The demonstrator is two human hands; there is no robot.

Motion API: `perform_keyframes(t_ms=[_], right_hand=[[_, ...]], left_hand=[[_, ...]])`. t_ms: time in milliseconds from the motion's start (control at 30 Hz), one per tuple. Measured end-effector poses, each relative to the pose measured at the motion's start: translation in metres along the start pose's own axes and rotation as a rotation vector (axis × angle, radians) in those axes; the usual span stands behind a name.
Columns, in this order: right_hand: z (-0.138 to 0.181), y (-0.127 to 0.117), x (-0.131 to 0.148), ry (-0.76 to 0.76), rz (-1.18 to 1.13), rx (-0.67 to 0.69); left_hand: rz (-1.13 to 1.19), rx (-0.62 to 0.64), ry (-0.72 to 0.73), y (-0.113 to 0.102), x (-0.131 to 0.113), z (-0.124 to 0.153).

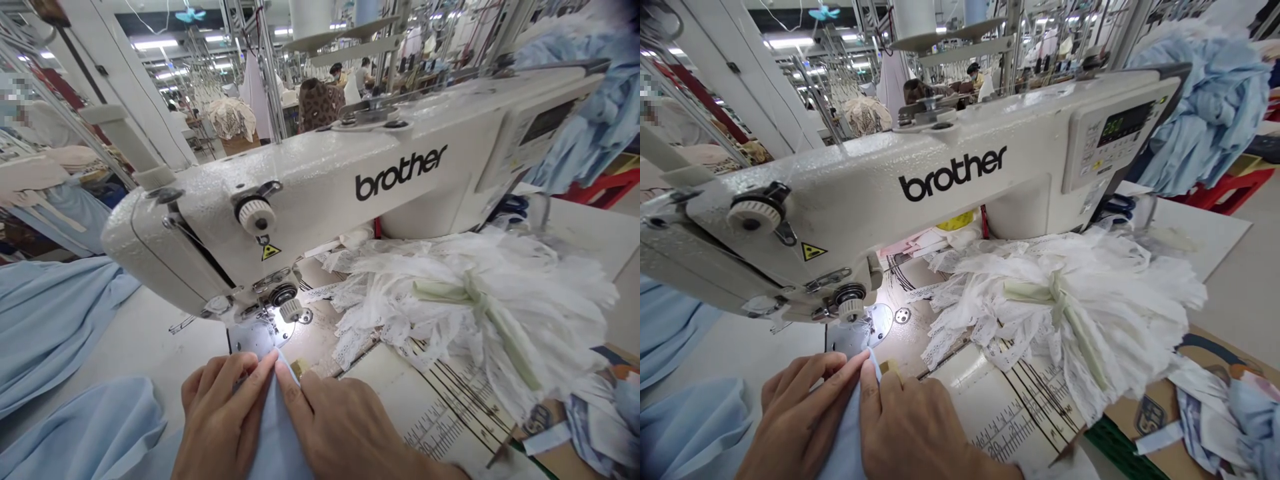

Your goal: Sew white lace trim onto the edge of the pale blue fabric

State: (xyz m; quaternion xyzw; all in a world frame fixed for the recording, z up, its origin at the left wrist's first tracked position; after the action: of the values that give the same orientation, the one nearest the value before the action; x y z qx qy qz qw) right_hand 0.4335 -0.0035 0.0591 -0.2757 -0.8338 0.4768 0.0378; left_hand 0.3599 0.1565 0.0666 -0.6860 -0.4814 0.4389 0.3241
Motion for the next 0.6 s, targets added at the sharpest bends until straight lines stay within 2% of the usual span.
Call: perform_keyframes(t_ms=[100, 200, 267, 433, 600], right_hand=[[-0.003, 0.0, 0.0, 0.029, -0.031, -0.013], [-0.006, 0.0, 0.0, 0.022, -0.042, -0.038], [-0.009, 0.0, -0.002, -0.015, -0.034, -0.043], [-0.012, 0.001, -0.006, -0.099, -0.011, 0.03], [-0.015, 0.006, -0.005, -0.087, 0.016, -0.003]], left_hand=[[-0.06, -0.015, 0.045, -0.002, 0.001, -0.001], [-0.181, -0.047, 0.206, -0.005, 0.001, -0.003], [-0.179, -0.047, 0.263, -0.006, 0.001, -0.006], [-0.141, -0.033, 0.264, -0.008, 0.0, -0.014], [-0.164, -0.012, 0.212, -0.009, 0.011, -0.013]])
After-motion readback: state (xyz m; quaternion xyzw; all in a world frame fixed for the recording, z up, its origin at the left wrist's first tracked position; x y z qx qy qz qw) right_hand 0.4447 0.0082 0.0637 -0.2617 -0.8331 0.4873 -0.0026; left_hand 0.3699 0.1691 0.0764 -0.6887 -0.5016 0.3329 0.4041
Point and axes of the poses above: each hand's wrist, its own z-axis away from the middle knuckle, its own y-axis out of the palm, x = y × z, the point moved 1 cm from there along -z, towards the middle knuckle, and after that the axes turned 12 degrees about z, right-handed, at the moved point
